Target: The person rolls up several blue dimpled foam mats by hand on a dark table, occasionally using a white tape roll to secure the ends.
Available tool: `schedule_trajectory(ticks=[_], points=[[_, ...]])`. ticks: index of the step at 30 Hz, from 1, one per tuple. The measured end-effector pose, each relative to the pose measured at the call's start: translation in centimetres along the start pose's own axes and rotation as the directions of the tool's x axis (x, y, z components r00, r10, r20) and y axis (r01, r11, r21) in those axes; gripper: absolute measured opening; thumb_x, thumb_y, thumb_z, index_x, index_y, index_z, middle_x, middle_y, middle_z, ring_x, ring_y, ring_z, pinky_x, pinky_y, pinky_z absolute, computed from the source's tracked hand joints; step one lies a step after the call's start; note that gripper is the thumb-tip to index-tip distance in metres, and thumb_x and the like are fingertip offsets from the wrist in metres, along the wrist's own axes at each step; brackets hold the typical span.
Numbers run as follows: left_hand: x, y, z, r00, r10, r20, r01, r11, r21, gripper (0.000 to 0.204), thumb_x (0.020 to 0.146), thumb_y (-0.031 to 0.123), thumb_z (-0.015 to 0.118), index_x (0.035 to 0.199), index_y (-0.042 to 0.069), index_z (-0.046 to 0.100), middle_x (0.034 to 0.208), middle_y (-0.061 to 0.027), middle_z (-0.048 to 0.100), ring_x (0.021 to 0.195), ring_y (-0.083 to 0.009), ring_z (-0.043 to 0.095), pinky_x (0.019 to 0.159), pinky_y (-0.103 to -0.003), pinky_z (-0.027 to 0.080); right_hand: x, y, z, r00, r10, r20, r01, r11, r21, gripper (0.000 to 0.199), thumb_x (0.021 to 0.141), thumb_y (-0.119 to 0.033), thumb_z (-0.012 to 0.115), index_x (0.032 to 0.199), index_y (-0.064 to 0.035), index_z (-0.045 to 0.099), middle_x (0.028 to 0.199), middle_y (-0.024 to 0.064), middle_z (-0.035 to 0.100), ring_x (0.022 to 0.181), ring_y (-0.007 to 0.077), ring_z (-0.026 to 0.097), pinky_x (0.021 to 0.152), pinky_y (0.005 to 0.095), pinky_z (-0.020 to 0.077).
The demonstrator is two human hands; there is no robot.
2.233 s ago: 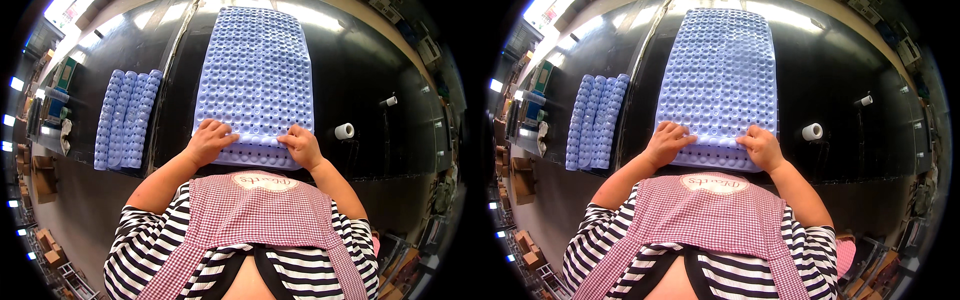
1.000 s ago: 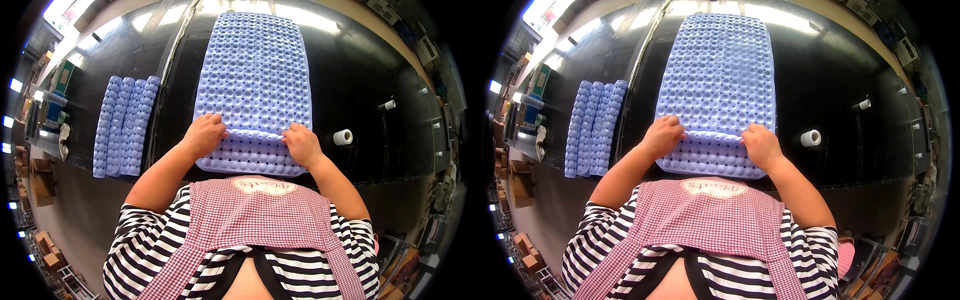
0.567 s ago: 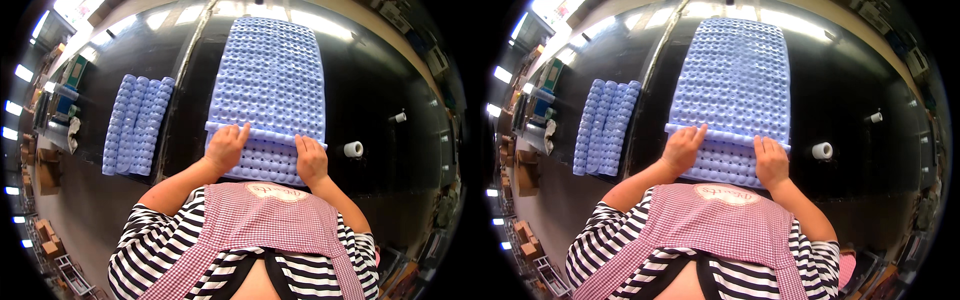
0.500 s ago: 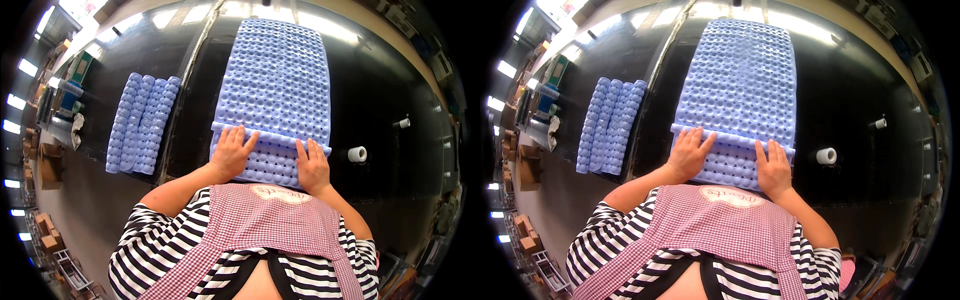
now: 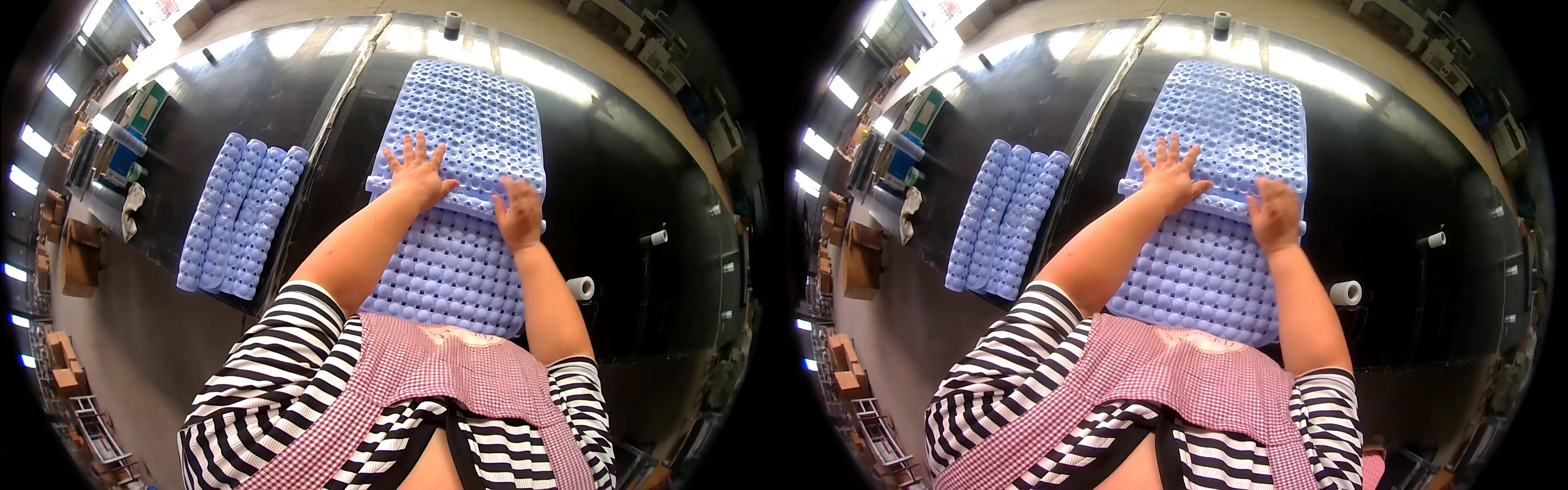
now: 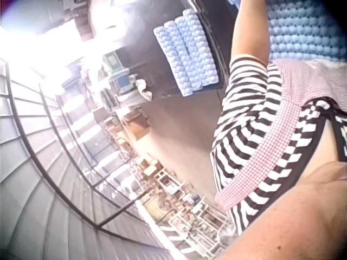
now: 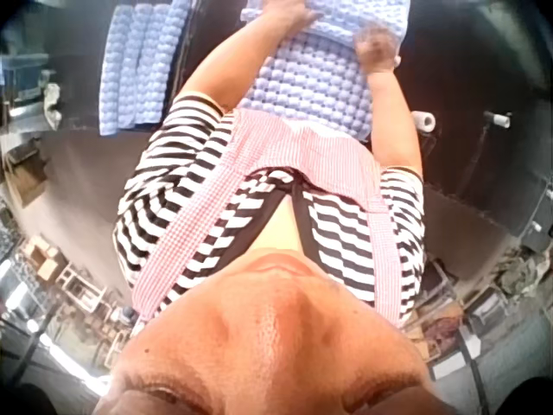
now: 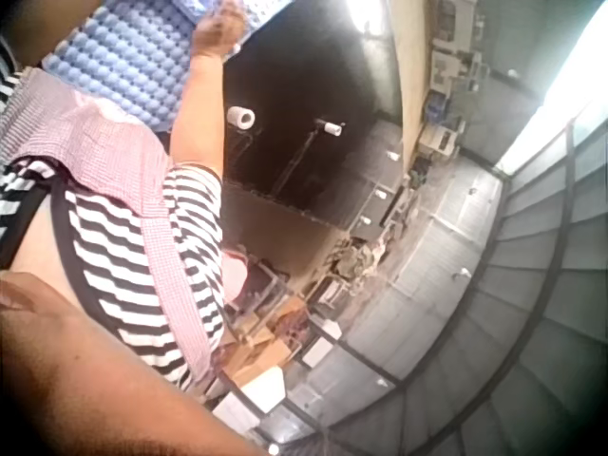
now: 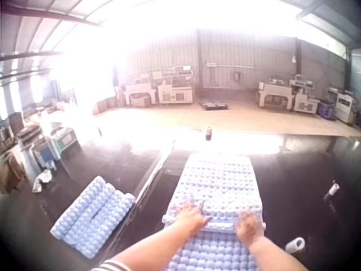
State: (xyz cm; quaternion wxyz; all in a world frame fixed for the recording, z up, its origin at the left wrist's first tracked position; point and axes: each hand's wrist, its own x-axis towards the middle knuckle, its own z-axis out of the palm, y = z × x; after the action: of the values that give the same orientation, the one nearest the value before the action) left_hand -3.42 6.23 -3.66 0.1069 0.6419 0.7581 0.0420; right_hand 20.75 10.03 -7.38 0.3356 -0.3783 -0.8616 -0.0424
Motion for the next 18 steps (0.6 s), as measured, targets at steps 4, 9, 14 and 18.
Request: schedule_trajectory(ticks=[4, 9, 14, 18], points=[[1.1, 0.1, 0.6, 0.998, 0.061, -0.022, -0.061, 0.998, 0.006, 0.079, 0.096, 0.060, 0.060, 0.161, 0.022, 0.037, 0.171, -0.0216, 0.015, 0.160, -0.0409, 0.008, 0.125, -0.063, 0.007, -4.2, -3.6, -1.1, 0.981, 0.068, 0.182, -0.053, 0.995, -0.086, 0.040, 0.095, -0.020, 0.063, 0.133, -0.0103, 0.060, 0.122, 0.0209, 0.065, 0.113, 0.0369, 0.062, 0.101, 0.0497, 0.0456], [-0.8, -2.2, 3.1, 0.796, 0.312, -0.519, -0.430, 0.895, -0.122, 0.020, 0.089, 0.016, 0.072, 0.109, 0.012, 0.069, 0.104, -0.0081, 0.064, 0.098, -0.0332, 0.062, 0.090, -0.047, 0.049, -4.2, -6.2, -2.0, 0.904, 0.127, 0.407, -0.132, 0.991, -0.016, 0.075, 0.093, -0.049, 0.068, 0.159, -0.0239, 0.041, 0.163, 0.0292, 0.029, 0.154, 0.0445, 0.023, 0.126, 0.0590, 0.0139], [-3.3, -1.2, 3.6, 0.775, 0.392, -0.495, -0.476, 0.878, -0.050, 0.029, 0.088, 0.019, 0.073, 0.116, 0.012, 0.068, 0.120, -0.0080, 0.066, 0.117, -0.0319, 0.061, 0.107, -0.050, 0.042, -2.2, -3.2, -0.8, 0.900, 0.178, 0.398, -0.174, 0.984, -0.046, 0.075, 0.094, -0.054, 0.068, 0.158, -0.0261, 0.042, 0.168, 0.0265, 0.018, 0.158, 0.0437, 0.011, 0.126, 0.0604, 0.0080], [-2.1, -2.5, 3.8, 0.762, 0.377, -0.527, -0.428, 0.903, 0.026, 0.041, 0.086, 0.021, 0.077, 0.125, 0.013, 0.067, 0.136, -0.0092, 0.060, 0.131, -0.0307, 0.054, 0.114, -0.050, 0.035, 1.4, -1.1, 0.8, 0.921, 0.133, 0.366, -0.127, 0.991, -0.039, 0.066, 0.088, -0.047, 0.076, 0.147, -0.0264, 0.056, 0.167, 0.0208, 0.025, 0.157, 0.0416, 0.015, 0.127, 0.0563, 0.0127]])
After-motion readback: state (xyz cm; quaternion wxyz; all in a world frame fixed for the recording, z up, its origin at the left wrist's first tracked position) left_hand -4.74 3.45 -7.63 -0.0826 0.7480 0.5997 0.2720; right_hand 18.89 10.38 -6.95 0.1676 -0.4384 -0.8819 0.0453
